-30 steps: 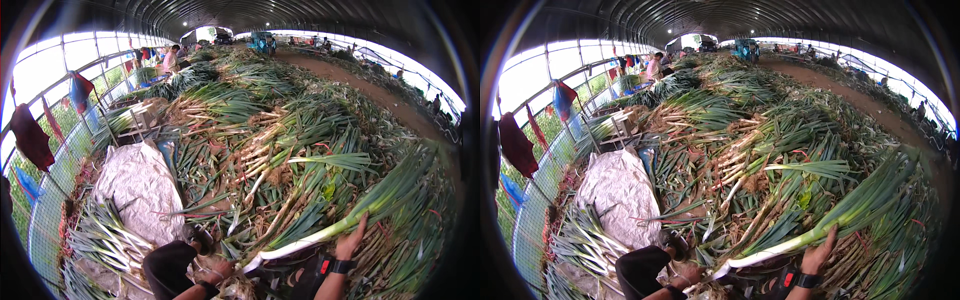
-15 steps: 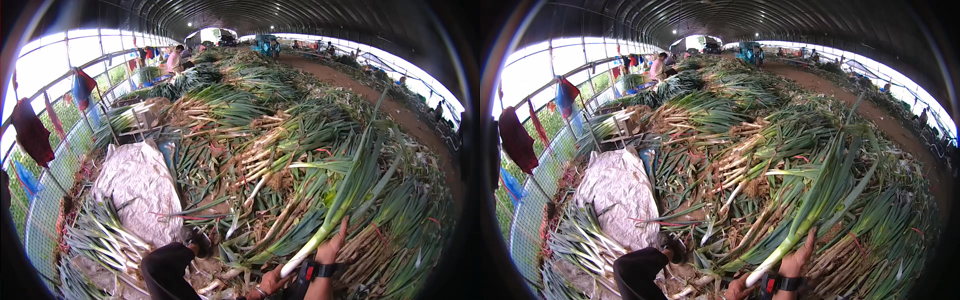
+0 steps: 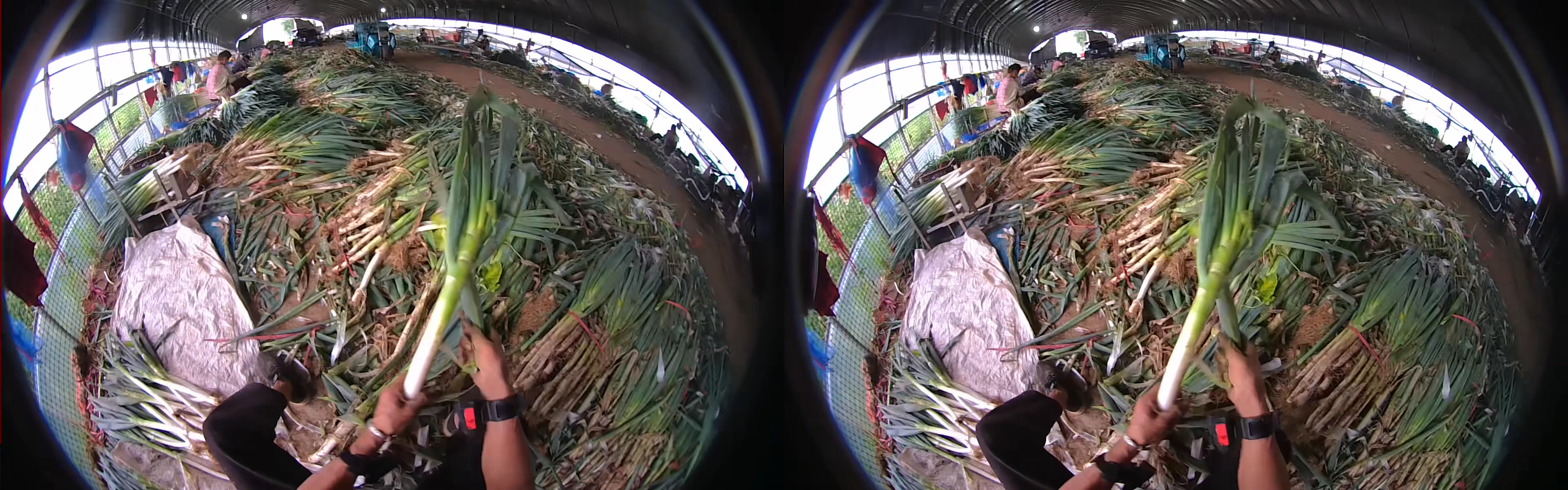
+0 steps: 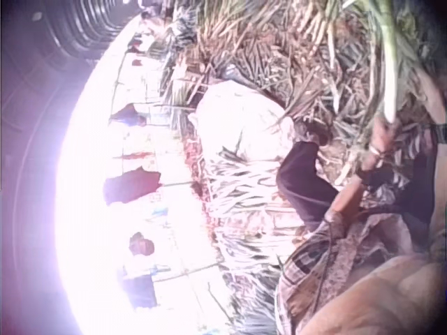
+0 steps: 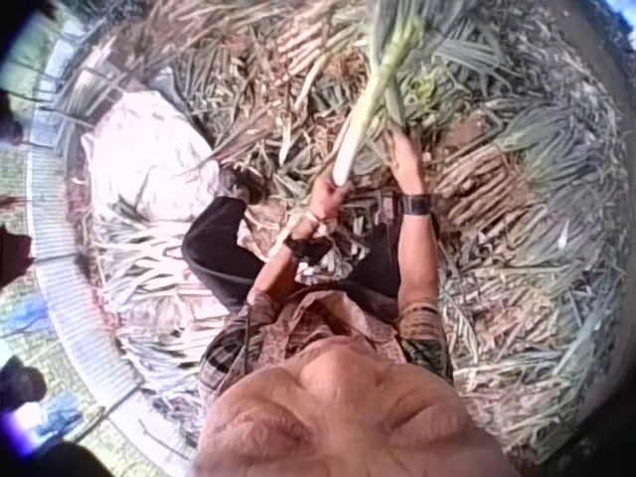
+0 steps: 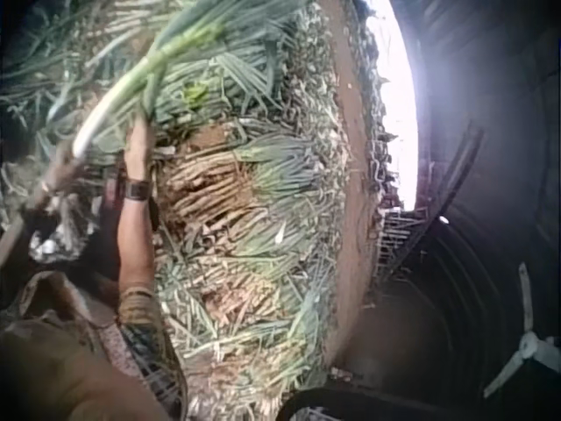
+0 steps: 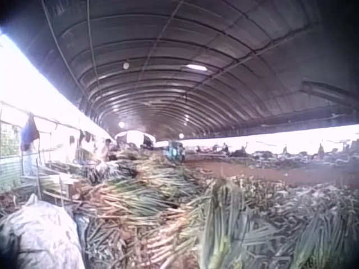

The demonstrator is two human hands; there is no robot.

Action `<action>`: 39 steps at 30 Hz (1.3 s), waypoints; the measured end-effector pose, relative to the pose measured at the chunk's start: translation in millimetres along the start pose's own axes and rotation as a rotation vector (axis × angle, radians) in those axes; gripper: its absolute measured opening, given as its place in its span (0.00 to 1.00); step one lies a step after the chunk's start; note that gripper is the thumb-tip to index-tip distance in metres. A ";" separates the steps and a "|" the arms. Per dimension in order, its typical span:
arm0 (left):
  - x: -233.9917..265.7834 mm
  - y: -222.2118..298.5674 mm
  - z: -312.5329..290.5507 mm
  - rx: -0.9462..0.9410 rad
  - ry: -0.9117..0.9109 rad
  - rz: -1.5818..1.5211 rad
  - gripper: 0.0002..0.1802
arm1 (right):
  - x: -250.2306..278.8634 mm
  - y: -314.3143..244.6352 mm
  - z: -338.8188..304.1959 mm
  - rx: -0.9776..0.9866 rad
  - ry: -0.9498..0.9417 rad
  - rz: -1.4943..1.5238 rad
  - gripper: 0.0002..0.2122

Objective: The person peels the outer layers from leeks by hand, discards the scraps, and places the cleaned leeks onto a pile. They then gather a bundle of leeks and secure them together by tying a pink plastic strip around the stalks.

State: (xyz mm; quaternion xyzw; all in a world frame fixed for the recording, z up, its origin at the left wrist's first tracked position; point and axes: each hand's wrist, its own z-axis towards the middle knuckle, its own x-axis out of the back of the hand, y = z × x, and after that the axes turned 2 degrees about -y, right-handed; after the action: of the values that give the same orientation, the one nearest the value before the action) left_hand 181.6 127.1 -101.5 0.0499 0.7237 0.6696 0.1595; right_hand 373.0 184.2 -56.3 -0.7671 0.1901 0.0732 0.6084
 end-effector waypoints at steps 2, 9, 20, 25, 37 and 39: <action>22.9 25.9 -7.3 0.043 -0.037 0.188 0.25 | -10.8 -26.2 -11.7 0.238 0.239 -0.658 0.30; 32.9 27.0 -45.5 0.379 -0.244 -0.073 0.13 | 9.8 -22.0 -10.2 0.504 -0.060 0.025 0.25; 15.7 6.9 -36.4 0.507 -0.394 -0.095 0.11 | -10.4 -28.5 -23.5 0.350 -0.159 0.699 0.24; 13.0 8.9 -35.3 0.377 -0.250 -0.215 0.12 | -25.0 -42.9 -33.6 0.486 0.213 -0.637 0.09; 37.0 41.0 -41.2 0.316 -0.110 -0.380 0.12 | 14.9 -4.0 -31.6 0.200 -0.029 -1.470 0.10; 48.9 41.7 -40.1 0.269 -0.069 -0.297 0.12 | 16.7 -1.9 -35.3 0.234 -0.056 -1.531 0.09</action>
State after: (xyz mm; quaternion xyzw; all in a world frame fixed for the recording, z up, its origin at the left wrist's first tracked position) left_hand 117.6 106.9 -66.4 -0.0137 0.8002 0.5338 0.2731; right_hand 384.9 147.2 -51.5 -0.6133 -0.4020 -0.3687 0.5713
